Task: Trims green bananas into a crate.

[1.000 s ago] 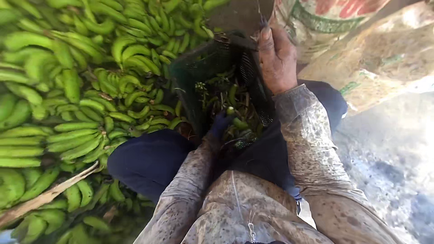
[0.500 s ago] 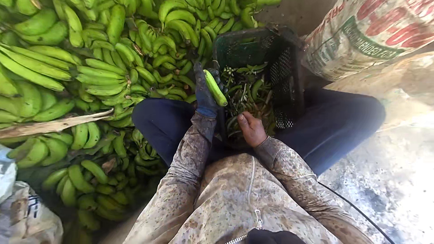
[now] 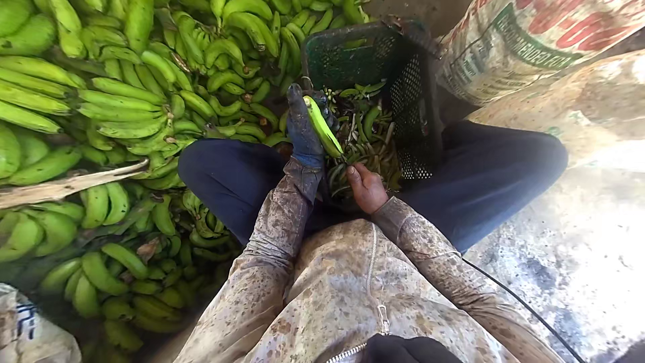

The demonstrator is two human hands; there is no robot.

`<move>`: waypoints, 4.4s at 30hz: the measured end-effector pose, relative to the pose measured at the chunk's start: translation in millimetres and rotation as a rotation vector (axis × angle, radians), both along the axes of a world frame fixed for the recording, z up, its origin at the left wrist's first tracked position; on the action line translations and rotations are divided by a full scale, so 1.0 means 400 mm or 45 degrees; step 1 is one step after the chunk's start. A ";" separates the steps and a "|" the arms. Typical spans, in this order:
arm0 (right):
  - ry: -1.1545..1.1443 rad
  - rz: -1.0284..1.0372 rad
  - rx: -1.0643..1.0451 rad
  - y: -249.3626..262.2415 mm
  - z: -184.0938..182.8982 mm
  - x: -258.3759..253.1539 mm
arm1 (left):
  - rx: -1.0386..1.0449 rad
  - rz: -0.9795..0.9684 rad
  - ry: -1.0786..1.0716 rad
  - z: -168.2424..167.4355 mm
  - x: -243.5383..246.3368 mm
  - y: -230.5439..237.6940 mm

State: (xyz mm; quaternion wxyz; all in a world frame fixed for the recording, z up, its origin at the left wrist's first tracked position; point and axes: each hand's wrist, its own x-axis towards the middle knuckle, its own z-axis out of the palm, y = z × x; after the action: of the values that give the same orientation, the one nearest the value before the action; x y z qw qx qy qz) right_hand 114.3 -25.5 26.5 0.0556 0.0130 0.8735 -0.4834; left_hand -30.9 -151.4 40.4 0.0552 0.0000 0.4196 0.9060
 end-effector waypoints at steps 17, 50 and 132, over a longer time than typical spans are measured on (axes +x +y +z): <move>-0.250 0.078 0.201 0.027 -0.028 -0.050 | -0.131 -0.133 -0.419 0.019 0.031 0.034; 0.186 -0.509 -0.036 0.381 0.171 -0.108 | -1.167 -1.050 0.213 -0.054 0.045 0.121; -0.309 0.069 0.284 0.072 -0.094 -0.095 | -0.315 -0.066 -0.833 -0.121 0.013 0.069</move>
State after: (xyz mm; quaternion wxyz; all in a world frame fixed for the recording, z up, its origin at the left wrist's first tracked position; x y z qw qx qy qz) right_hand 76.2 3.4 -11.0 0.1720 0.0537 0.9087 -0.3765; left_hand -25.6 -123.8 -8.1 0.2095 -0.2865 0.4860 0.7987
